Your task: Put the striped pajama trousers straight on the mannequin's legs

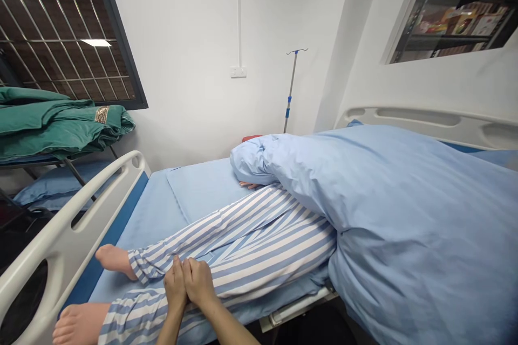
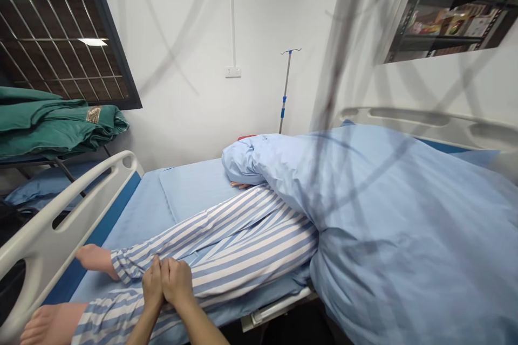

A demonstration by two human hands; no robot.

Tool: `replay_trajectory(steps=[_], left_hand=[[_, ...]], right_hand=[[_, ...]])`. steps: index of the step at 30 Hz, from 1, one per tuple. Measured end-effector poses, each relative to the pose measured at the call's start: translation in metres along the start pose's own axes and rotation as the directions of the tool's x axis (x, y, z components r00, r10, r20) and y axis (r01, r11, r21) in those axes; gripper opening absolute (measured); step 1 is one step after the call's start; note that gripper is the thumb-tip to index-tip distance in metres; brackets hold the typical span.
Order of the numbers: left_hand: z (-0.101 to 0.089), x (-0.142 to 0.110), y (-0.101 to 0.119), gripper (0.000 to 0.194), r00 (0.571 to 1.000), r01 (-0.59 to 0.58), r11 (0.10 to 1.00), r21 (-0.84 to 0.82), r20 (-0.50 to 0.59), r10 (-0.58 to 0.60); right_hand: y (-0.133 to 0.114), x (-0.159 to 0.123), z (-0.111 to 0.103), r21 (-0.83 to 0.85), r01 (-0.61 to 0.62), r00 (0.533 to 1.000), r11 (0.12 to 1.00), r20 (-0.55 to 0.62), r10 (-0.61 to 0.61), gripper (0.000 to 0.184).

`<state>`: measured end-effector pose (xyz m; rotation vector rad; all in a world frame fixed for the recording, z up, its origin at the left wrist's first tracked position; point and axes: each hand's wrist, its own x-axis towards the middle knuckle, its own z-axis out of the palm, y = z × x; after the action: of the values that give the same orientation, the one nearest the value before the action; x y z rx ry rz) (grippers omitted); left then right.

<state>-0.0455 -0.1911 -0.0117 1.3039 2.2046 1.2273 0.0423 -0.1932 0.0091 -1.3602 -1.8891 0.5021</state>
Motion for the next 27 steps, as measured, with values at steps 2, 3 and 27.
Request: replay_trajectory(steps=[2, 3, 27], left_hand=[[0.000, 0.000, 0.001, 0.046, 0.999, 0.018, 0.998, -0.054, 0.034, -0.016], [0.000, -0.001, 0.003, 0.044, 0.998, 0.028, 0.995, -0.096, 0.059, -0.023], [0.013, -0.015, 0.029, 0.044, 0.998, -0.051, 0.987, -0.151, 0.020, 0.054]], right_hand=[[0.002, -0.002, 0.001, 0.040, -0.036, 0.999, 0.999, -0.027, 0.037, 0.046], [0.002, -0.002, 0.001, 0.073, -0.040, 0.999, 0.997, -0.031, 0.042, 0.047], [0.007, 0.013, -0.008, 0.315, -0.135, 0.981, 0.940, -0.091, 0.172, 0.045]])
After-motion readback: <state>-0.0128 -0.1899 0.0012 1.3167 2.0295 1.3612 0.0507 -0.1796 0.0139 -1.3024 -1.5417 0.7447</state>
